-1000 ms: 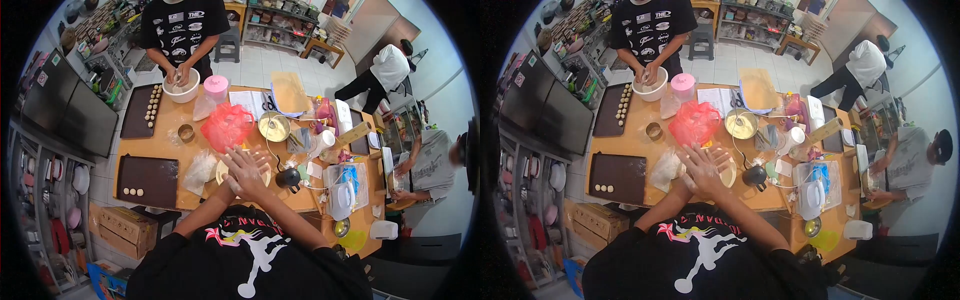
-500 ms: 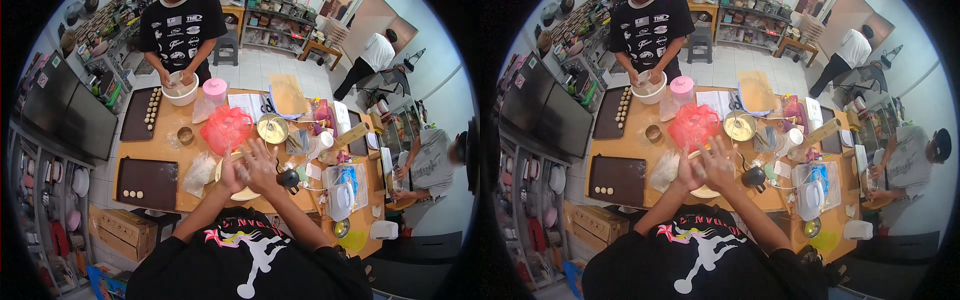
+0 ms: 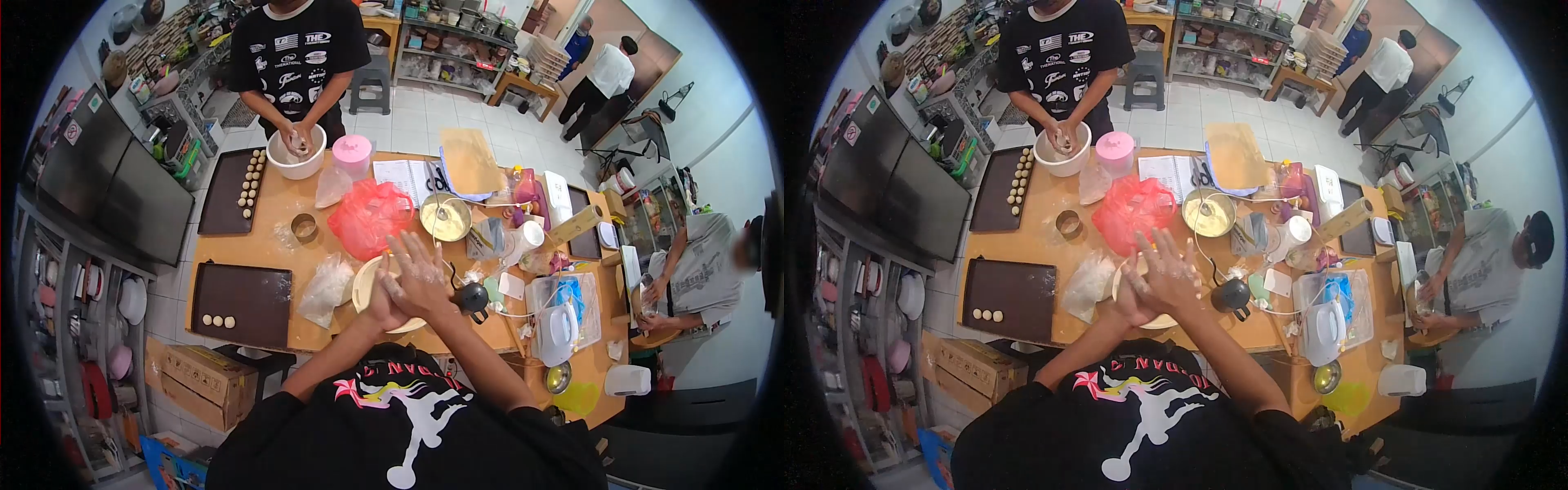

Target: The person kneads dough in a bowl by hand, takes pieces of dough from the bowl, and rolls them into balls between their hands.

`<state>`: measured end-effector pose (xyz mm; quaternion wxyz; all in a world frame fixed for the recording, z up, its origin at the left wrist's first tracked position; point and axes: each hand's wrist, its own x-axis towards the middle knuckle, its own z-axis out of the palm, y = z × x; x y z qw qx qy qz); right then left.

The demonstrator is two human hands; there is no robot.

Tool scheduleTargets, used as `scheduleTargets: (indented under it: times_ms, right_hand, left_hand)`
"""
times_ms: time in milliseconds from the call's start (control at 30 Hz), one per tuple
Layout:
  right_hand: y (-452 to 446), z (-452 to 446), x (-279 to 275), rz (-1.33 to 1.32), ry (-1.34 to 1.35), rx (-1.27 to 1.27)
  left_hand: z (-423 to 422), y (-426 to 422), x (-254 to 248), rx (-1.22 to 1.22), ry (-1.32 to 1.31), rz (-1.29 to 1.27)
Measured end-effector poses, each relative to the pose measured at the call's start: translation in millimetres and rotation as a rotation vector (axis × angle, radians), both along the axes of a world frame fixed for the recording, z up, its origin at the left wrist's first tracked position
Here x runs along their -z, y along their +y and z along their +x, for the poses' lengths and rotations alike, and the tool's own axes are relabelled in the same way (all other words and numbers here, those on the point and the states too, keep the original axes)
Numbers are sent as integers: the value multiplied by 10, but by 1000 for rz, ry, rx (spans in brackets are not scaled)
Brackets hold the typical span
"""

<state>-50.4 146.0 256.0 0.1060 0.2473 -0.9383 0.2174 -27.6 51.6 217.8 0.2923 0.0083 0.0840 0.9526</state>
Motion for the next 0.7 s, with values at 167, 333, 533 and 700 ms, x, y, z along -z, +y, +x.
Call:
scheduleTargets:
  times_ms: [167,333,533,700]
  right_hand:
    - [-163,197,-62,-176,-89,-372]
    - [12,-35,-84,-95,73,-58]
    - [-74,90,-15,-115,-34,-239]
    - [157,-201,54,-47,-6,-14]
  left_hand:
    - [-167,-56,139,25,48,140]
    - [-262,86,272,41,278,429]
    - [-310,74,385,88,6,151]
    - [-302,-125,525,39,-228,264]
